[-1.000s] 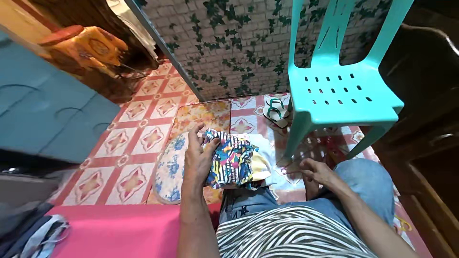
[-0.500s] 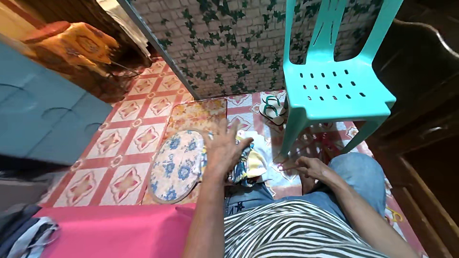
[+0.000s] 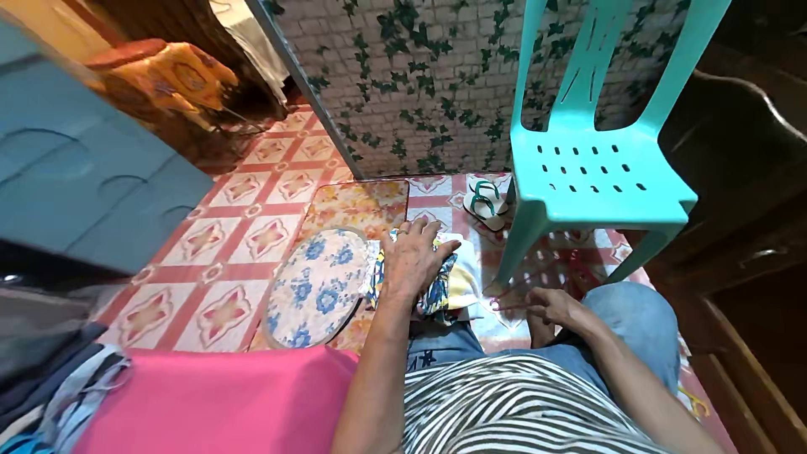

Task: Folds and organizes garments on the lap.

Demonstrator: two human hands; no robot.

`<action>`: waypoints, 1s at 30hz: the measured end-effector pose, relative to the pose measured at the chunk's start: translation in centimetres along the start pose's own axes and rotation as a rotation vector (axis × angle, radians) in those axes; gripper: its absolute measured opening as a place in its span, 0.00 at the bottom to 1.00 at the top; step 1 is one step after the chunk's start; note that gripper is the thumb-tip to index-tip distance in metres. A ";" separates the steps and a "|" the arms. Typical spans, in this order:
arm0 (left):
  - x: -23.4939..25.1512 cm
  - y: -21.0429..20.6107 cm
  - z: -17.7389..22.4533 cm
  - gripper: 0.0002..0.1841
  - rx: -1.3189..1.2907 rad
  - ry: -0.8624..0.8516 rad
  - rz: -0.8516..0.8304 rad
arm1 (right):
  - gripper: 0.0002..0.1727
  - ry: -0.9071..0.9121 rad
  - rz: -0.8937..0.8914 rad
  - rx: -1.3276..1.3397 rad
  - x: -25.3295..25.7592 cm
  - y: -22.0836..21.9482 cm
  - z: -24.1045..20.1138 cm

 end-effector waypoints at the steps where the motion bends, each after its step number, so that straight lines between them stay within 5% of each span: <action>1: 0.0 0.0 0.0 0.32 -0.002 0.002 -0.003 | 0.19 -0.001 -0.002 -0.011 0.1 -0.1 0.2; 30: 0.0 -0.3 0.6 0.31 0.064 0.015 -0.008 | 0.19 -0.006 -0.055 -0.122 -0.1 -0.3 -0.3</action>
Point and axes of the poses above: each hand's wrist, its own x-axis towards the middle knuckle, its own y-axis out of the back of the hand, z = x × y, the point moved 8 cm from there along x, towards the middle knuckle, and after that the axes turned 4 degrees about y, right-handed, at the moved point
